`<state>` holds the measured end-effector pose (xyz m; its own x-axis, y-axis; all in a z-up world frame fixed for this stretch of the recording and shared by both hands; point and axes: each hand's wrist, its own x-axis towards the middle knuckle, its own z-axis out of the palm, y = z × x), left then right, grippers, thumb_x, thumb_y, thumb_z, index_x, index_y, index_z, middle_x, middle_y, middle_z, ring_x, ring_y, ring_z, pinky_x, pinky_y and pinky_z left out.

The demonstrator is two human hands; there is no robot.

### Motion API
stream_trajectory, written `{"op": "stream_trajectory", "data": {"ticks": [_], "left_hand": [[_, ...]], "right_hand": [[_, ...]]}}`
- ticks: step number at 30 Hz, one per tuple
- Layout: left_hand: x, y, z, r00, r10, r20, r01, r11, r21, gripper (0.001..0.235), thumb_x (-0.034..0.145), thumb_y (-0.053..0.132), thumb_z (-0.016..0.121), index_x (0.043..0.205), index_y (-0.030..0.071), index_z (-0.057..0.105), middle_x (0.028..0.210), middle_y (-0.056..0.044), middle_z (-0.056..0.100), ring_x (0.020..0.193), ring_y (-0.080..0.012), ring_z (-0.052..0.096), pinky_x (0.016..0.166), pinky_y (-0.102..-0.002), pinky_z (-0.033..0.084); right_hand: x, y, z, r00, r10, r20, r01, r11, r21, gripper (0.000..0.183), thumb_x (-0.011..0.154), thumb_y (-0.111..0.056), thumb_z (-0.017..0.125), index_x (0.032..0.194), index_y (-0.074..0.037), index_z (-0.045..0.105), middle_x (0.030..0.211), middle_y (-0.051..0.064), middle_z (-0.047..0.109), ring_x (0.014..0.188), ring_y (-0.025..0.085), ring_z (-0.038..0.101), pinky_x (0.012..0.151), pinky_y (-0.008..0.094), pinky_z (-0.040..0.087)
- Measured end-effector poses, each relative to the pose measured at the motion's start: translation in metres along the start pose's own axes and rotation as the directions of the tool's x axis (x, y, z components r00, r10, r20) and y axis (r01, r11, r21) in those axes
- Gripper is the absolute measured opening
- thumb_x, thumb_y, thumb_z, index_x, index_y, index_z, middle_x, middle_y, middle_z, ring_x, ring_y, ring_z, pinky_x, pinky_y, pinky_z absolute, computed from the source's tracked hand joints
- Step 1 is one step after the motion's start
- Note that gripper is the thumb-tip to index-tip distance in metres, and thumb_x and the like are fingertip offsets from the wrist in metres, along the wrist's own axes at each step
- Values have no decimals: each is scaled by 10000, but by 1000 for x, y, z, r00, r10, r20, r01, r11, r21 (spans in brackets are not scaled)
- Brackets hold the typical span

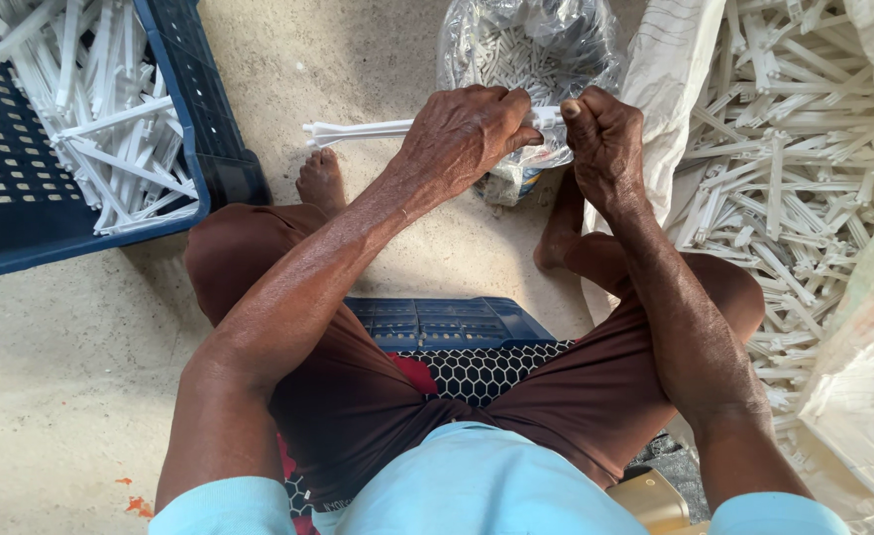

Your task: The person sits on the floor and repeatedly picks up white plastic clips and rods. They insert the rod into the clip and place the assembled unit into a blue basket. The person continues this repetitive assembly process throughout the clip.

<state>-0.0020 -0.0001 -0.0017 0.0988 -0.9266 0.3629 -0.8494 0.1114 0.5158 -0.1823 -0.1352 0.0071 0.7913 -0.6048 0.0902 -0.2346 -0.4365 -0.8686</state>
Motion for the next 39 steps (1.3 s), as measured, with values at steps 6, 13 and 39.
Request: {"op": "stream_trajectory", "data": {"ticks": [6, 13, 39], "left_hand": [[-1, -4, 5, 1000, 5, -25, -5, 1000, 6, 316, 967, 380, 726, 898, 77, 671, 672, -45, 662, 626, -187, 677, 538, -351, 557], [-1, -19, -2, 999, -48, 16, 48, 999, 18, 332, 1020, 413, 692, 958, 90, 643, 733, -56, 664, 668, -192, 663, 580, -356, 565], [-34, -2, -144, 942, -328, -66, 333, 938, 95, 483, 1029, 192, 727, 1430, -45, 598, 1502, -305, 539, 1409, -448, 516, 1166, -538, 441]], "right_hand": [[0, 9, 1, 993, 113, 32, -118, 967, 226, 589, 1061, -548, 623, 736, -66, 525, 607, -30, 459, 525, 69, 433, 455, 264, 334], [3, 1, -16, 892, 387, 233, -439, 622, 648, 209, 1079, -231, 678, 936, -108, 587, 725, 1, 561, 462, 54, 399, 378, 214, 320], [-8, 3, -79, 920, 380, 94, -118, 40, 992, 355, 1000, -464, 630, 854, -143, 586, 770, -25, 505, 572, 65, 364, 448, 218, 281]]}}
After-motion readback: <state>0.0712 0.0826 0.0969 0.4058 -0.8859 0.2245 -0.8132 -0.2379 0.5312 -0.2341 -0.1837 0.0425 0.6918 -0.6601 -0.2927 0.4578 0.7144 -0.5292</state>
